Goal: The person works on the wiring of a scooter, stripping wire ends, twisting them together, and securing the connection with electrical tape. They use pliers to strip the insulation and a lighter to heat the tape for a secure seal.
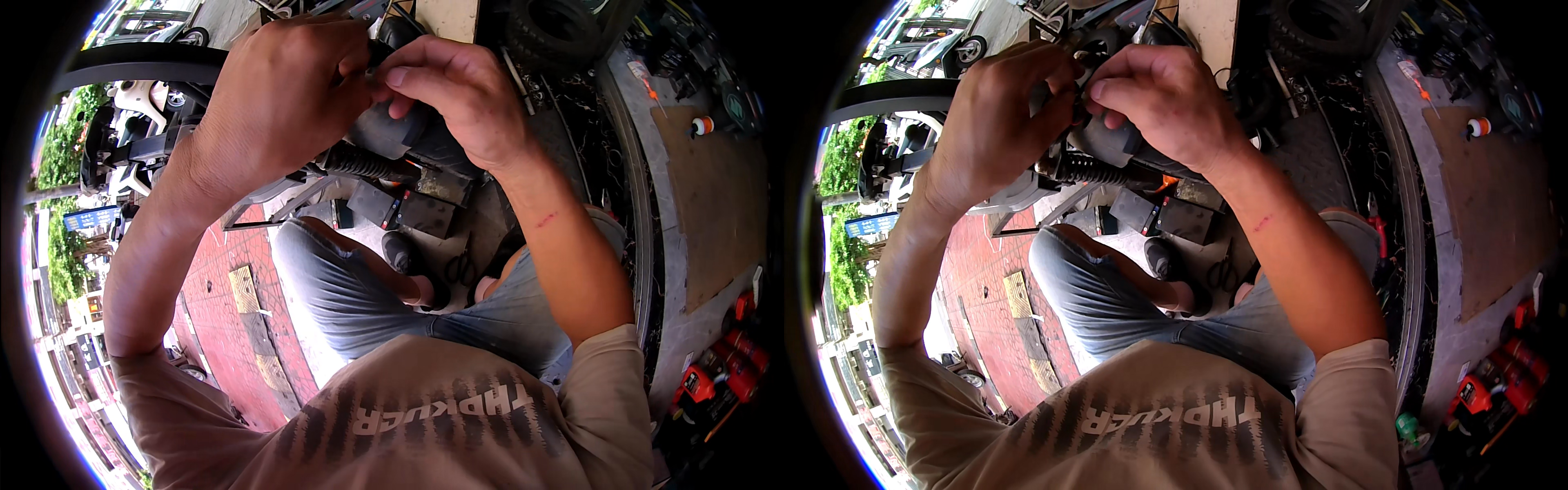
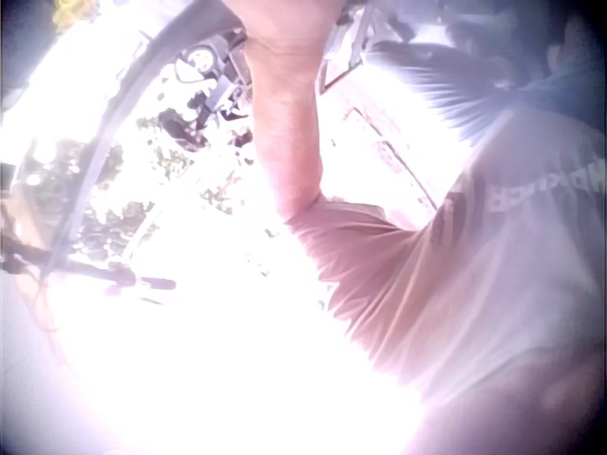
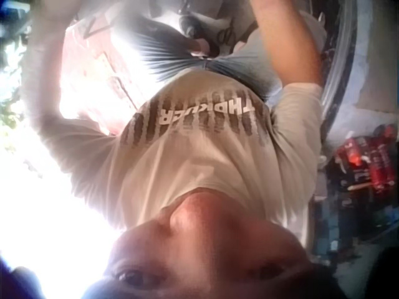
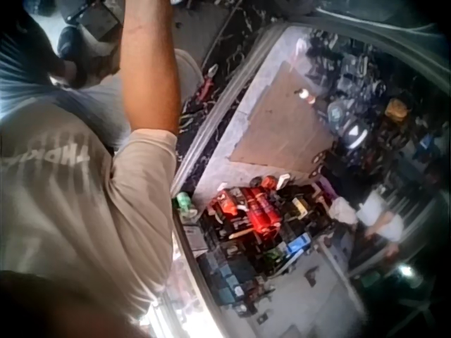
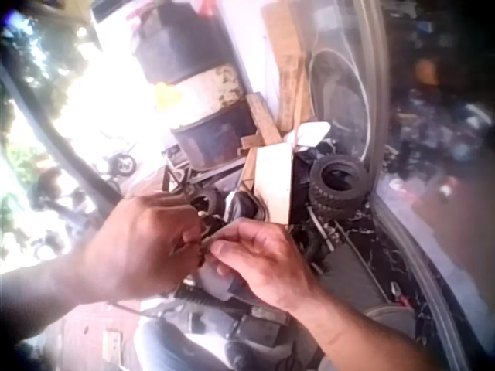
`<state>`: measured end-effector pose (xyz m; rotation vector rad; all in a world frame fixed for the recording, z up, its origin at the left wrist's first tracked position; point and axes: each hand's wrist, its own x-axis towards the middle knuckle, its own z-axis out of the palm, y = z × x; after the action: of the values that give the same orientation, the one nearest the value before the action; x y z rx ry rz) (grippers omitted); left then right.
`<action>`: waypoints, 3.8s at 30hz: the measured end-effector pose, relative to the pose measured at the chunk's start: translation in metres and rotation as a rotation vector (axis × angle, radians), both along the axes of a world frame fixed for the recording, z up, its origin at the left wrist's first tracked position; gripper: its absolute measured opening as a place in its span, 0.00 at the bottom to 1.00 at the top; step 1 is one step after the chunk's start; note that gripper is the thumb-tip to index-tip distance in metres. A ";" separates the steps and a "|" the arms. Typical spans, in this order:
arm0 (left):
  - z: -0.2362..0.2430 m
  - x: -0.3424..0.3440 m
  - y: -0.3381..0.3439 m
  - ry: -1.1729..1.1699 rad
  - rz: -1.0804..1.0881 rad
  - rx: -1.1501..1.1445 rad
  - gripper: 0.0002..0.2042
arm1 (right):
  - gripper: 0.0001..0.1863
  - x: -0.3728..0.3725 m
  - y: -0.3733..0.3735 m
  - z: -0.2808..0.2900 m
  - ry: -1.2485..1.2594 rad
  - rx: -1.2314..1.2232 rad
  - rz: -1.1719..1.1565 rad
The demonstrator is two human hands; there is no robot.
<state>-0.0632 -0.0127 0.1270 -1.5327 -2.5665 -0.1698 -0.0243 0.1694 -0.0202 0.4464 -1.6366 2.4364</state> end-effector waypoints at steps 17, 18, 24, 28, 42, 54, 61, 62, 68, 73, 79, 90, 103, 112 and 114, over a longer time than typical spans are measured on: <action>-0.012 0.001 -0.011 0.040 0.012 0.056 0.02 | 0.11 -0.010 0.001 0.002 -0.116 -0.043 0.077; -0.012 0.001 -0.011 0.037 0.014 0.062 0.03 | 0.11 -0.011 0.000 0.002 -0.119 -0.040 0.075; -0.015 0.001 -0.013 0.025 0.003 0.089 0.03 | 0.10 -0.015 -0.002 -0.003 -0.105 0.005 0.045; -0.013 0.001 -0.013 0.011 0.018 0.074 0.03 | 0.10 -0.014 -0.002 -0.001 -0.086 0.004 0.012; -0.018 0.003 -0.010 0.022 0.019 0.178 0.06 | 0.07 -0.009 -0.015 -0.006 0.358 0.257 -0.412; -0.020 0.005 -0.012 0.086 0.016 0.106 0.06 | 0.13 -0.007 0.001 0.022 -0.343 -0.077 -0.001; -0.010 0.001 -0.014 -0.021 0.089 0.068 0.04 | 0.07 0.006 0.011 0.001 0.044 0.325 -0.343; -0.009 0.000 -0.013 -0.030 0.099 0.051 0.04 | 0.06 0.006 0.006 -0.006 0.111 0.331 -0.399; -0.011 0.002 -0.013 -0.032 0.110 0.087 0.04 | 0.04 0.017 -0.028 -0.018 0.260 0.363 -0.619; -0.020 0.003 -0.012 0.057 0.066 0.144 0.05 | 0.05 0.026 -0.041 -0.012 0.254 0.314 -0.610; -0.018 0.002 -0.013 0.076 0.050 0.137 0.06 | 0.10 0.033 -0.045 -0.010 0.263 0.297 -0.617; -0.017 0.001 -0.013 0.069 0.037 0.137 0.06 | 0.14 0.039 -0.040 -0.009 0.273 0.351 -0.577; 0.008 -0.010 -0.003 -0.050 0.003 -0.045 0.04 | 0.13 0.031 -0.035 -0.012 0.319 0.276 -0.606; 0.021 -0.006 0.009 -0.182 0.096 -0.165 0.05 | 0.10 0.020 -0.032 -0.014 0.417 0.353 -0.642; 0.022 -0.002 0.011 -0.182 0.149 -0.160 0.05 | 0.10 0.021 -0.031 -0.015 0.411 0.361 -0.635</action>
<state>-0.0652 -0.0014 0.1486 -1.4283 -2.8885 -0.0918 -0.0037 0.1379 -0.0347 0.3658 -1.6936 1.4931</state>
